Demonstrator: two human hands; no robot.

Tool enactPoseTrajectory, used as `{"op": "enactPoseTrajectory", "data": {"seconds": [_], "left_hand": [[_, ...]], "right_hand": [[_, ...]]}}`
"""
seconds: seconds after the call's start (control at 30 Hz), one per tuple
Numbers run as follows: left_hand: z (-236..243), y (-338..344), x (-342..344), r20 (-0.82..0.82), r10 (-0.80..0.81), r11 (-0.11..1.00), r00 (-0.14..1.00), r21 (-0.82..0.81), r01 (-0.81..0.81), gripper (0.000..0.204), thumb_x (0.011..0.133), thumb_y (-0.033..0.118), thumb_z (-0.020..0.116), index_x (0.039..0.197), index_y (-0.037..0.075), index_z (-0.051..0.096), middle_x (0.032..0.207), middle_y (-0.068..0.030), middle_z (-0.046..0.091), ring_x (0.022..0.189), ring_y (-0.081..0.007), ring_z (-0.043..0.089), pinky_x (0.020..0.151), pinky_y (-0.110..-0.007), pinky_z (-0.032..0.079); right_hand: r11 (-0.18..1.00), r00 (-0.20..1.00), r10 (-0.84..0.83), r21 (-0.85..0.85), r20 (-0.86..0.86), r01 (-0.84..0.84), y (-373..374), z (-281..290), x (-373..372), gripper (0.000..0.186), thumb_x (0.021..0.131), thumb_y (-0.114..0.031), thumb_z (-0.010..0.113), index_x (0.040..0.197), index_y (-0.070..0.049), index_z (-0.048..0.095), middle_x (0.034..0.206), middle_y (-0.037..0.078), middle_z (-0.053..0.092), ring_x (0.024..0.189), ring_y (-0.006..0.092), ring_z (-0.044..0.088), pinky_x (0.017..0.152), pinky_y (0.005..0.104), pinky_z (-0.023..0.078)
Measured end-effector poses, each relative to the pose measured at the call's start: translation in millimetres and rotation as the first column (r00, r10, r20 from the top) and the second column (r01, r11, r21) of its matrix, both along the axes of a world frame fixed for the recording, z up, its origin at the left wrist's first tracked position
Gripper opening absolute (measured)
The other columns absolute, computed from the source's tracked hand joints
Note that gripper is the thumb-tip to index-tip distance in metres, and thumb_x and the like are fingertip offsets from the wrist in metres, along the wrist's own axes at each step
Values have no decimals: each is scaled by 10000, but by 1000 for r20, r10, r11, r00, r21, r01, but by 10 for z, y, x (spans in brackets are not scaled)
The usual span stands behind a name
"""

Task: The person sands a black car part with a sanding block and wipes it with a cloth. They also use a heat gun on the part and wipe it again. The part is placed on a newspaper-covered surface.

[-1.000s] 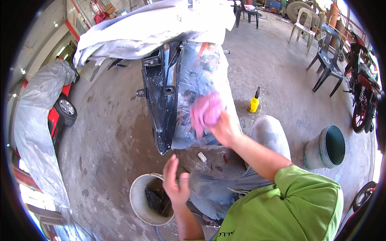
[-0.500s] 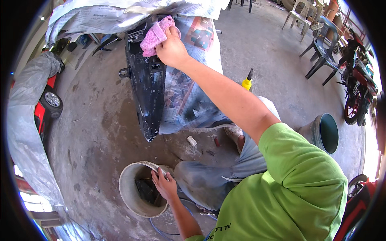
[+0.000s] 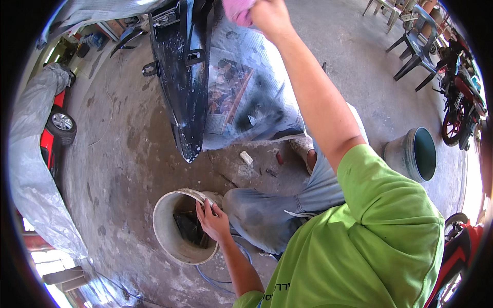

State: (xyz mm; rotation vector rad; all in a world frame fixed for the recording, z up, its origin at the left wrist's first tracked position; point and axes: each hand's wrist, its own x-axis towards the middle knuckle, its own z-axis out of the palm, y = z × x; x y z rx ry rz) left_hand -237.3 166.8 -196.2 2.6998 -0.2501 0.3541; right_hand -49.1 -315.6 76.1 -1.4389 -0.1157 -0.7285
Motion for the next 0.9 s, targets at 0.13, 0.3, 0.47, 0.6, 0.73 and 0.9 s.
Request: {"op": "enactPoseTrajectory", "data": {"seconds": [0.13,0.3,0.47,0.6,0.73,0.9], "left_hand": [[-28,-12,-14,14,-1,1000,1000,-2,1,343,913,137,700,1247,65,716,1429,-200,585,1238,-380,616,985,-454,534],[22,-107,14,-59,48,999,997,10,-47,348,907,182,720,1245,100,723,1443,-171,569,1122,-351,689,862,-444,589],[96,-155,20,-114,80,993,990,91,-70,387,885,196,742,1259,104,714,1472,-183,535,1140,-373,673,858,-463,589],[79,-200,6,-116,30,992,993,126,-16,394,899,203,726,1278,100,703,1467,-212,530,1144,-395,674,854,-470,600],[-22,-73,-3,-59,-40,993,997,109,46,410,890,188,718,1287,91,698,1466,-260,520,1185,-423,648,876,-488,590],[-51,-6,-8,-37,-24,997,999,69,27,403,878,152,699,1275,85,708,1437,-264,558,1201,-420,640,920,-489,570]], "right_hand": [[665,864,-154,-596,480,450,494,-376,206,584,876,17,530,1452,-67,577,1613,220,409,1521,396,339,1270,437,224],[614,843,-236,-598,484,515,863,-774,-7,707,767,25,536,1463,-95,568,1678,231,250,1529,500,229,1258,488,290],[833,864,-334,-311,376,457,1385,-1116,-189,718,792,42,521,1507,13,460,1679,269,214,1528,457,278,1243,443,299],[867,882,-344,-251,323,430,1814,-1558,-442,738,781,44,541,1513,-6,465,1669,264,249,1528,481,259,1250,481,278],[727,938,-211,-597,277,339,2447,-1714,-963,646,823,-71,666,1460,-52,561,1613,140,428,1509,440,339,1228,525,337],[565,974,-31,-800,224,202,2587,-1693,-1326,535,792,-205,666,1301,-42,676,1479,104,553,1436,350,461,1174,502,415]]}}
